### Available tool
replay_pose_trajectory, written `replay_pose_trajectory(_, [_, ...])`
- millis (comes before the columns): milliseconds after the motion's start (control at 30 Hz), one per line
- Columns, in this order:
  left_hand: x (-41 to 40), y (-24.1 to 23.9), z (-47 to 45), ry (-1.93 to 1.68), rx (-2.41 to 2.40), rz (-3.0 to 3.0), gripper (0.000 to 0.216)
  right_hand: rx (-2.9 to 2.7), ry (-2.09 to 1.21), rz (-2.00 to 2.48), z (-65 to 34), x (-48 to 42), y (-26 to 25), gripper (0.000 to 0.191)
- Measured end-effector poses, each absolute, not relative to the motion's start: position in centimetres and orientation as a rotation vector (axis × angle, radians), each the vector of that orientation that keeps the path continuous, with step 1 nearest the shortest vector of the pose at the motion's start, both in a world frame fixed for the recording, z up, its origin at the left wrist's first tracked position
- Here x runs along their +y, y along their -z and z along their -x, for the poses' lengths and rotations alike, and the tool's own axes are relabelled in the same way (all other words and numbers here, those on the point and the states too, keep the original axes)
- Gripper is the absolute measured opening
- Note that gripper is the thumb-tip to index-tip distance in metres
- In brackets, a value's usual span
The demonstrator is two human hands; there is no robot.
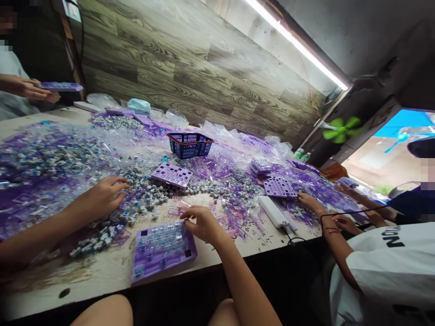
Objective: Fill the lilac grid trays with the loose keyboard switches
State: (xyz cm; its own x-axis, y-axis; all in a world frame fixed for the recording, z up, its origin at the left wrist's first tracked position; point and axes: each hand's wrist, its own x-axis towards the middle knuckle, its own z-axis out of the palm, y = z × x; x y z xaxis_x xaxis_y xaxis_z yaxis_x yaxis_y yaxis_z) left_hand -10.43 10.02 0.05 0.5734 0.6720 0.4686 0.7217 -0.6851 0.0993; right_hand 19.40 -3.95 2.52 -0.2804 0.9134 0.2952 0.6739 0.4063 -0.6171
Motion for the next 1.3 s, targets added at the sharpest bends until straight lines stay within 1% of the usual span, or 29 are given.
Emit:
replay_pose_trajectory(133, [9.5,-0.7,10.3,0.699,-1.188,2.649,0.035,-1.905,-0.364,1.447,-20.9,-4.4,-2.9,0.023])
replay_pose_trajectory(233, [9.2,-1.6,10.6,0.668,-1.164,2.625,0.039,-1.765,-0.159,1.659,-23.3,-4.9,-2.7,0.019])
replay_pose_trajectory(333, [8.9,-3.2,10.8,0.757,-1.195,2.592,0.037,-1.599,0.056,1.839,-26.7,-5.6,-1.9,0.020])
replay_pose_trajectory(433, [7.5,-5.4,9.6,0.944,-1.157,2.628,0.033,-1.374,0.206,1.989,-30.6,-6.6,-0.3,0.029])
replay_pose_trajectory(500, [5.3,-6.6,7.5,1.079,-1.019,2.700,0.031,-1.179,0.264,2.111,-32.9,-7.2,1.0,0.042])
replay_pose_trajectory(533, [3.8,-7.1,6.1,1.105,-0.907,2.753,0.032,-1.087,0.260,2.162,-33.7,-7.4,1.7,0.049])
replay_pose_trajectory(600, [0.5,-7.3,2.7,1.039,-0.645,2.904,0.036,-1.010,0.216,2.204,-34.7,-7.3,3.0,0.060])
replay_pose_trajectory(633, [-1.1,-7.2,1.0,0.928,-0.555,2.993,0.039,-1.015,0.185,2.202,-34.9,-7.1,3.6,0.063])
replay_pose_trajectory(667, [-2.5,-6.8,-0.7,0.836,-0.470,3.052,0.038,-1.039,0.157,2.191,-34.8,-6.8,4.2,0.064])
replay_pose_trajectory(733, [-4.5,-5.7,-3.5,0.677,-0.282,3.113,0.021,-1.089,0.115,2.161,-34.3,-5.9,5.1,0.064])
replay_pose_trajectory(800, [-5.2,-4.3,-5.1,0.510,-0.044,3.139,0.019,-1.121,0.102,2.132,-33.5,-5.0,5.5,0.066])
replay_pose_trajectory(933, [-4.6,-2.0,-5.2,0.415,0.265,3.130,0.018,-1.227,0.065,2.154,-32.2,-3.5,5.5,0.079])
replay_pose_trajectory(1033, [-4.3,-0.7,-4.4,0.446,0.318,3.047,0.028,-1.340,0.018,2.196,-31.2,-2.3,4.9,0.083])
replay_pose_trajectory(1167, [-4.5,0.5,-4.4,0.455,0.270,2.858,0.040,-1.430,-0.030,2.296,-29.3,-0.3,3.2,0.082])
replay_pose_trajectory(1233, [-4.8,1.1,-4.6,0.443,0.230,2.772,0.038,-1.413,0.053,2.364,-28.2,1.0,2.1,0.079])
replay_pose_trajectory(1300, [-5.1,1.6,-4.8,0.448,0.181,2.690,0.031,-1.383,0.223,2.383,-27.2,2.6,1.0,0.070])
